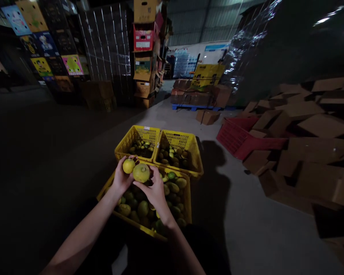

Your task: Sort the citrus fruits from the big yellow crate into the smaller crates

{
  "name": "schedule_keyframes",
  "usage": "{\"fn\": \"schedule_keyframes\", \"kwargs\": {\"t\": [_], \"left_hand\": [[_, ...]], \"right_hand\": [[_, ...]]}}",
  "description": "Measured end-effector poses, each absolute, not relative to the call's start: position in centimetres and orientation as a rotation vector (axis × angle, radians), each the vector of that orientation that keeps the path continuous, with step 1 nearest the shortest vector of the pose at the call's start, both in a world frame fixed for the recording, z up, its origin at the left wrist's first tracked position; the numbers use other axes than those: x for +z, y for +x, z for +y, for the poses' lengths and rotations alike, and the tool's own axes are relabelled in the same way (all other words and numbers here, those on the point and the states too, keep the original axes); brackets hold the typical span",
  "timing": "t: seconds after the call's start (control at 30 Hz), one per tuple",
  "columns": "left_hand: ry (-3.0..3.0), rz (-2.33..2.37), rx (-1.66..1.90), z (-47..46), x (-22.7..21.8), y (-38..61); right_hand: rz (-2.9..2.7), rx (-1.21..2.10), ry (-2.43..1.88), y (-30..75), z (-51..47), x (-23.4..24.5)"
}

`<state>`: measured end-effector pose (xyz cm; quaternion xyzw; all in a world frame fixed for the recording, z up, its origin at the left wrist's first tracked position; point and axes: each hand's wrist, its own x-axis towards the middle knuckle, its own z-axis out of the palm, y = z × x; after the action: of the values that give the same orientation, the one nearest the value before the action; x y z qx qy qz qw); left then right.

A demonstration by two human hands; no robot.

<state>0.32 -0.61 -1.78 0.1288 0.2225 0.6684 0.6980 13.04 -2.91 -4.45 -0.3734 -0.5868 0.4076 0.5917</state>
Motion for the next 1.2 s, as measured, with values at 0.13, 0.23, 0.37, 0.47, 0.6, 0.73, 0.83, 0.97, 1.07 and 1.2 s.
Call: {"fn": "schedule_keyframes", "kwargs": {"t": [0.13, 0.23, 0.37, 0.47, 0.6, 0.73, 0.83, 0.97, 1.07, 1.2], "left_hand": [[0.427, 0.578, 1.514, -0.6, -1.8, 0.4], [0.53, 0.635, 1.561, -0.6, -1.7, 0.7], [0.544, 0.739, 1.524, -0.8, -1.5, 0.9], [0.567, 0.744, 1.414, -1.0, -1.5, 0.8], [0.573, 0.705, 1.365, -0.6, -1.8, 0.8], [0.5, 0.737, 1.403, 0.0, -2.4, 0.8], [0.513, 0.725, 1.445, 0.3, -2.8, 0.7], [0.593, 0.711, 1.404, 0.1, -2.9, 0.2], [0.638, 0.719, 1.321, -0.4, -2.5, -0.4], [0.668, 0.83, 1.25, -1.3, -1.9, -1.1]], "right_hand": [[-1.326, 0.979, -0.855, 13.2, -2.8, -4.3], [-1.288, 0.977, -0.862, 13.5, -2.7, -4.2], [-1.214, 1.053, -0.88, 13.9, -2.4, -3.7], [-1.125, 1.097, -0.862, 14.1, -2.3, -3.4], [-0.988, 1.123, -0.871, 14.2, -2.2, -3.1], [-0.951, 1.163, -0.86, 14.3, -2.2, -3.2], [-0.908, 1.177, -0.839, 14.4, -2.0, -3.5], [-0.906, 1.208, -0.814, 14.4, -1.8, -3.6], [-0.872, 1.295, -0.778, 14.3, -1.7, -3.9], [-0.711, 1.422, -0.675, 13.8, -1.4, -4.2]]}}
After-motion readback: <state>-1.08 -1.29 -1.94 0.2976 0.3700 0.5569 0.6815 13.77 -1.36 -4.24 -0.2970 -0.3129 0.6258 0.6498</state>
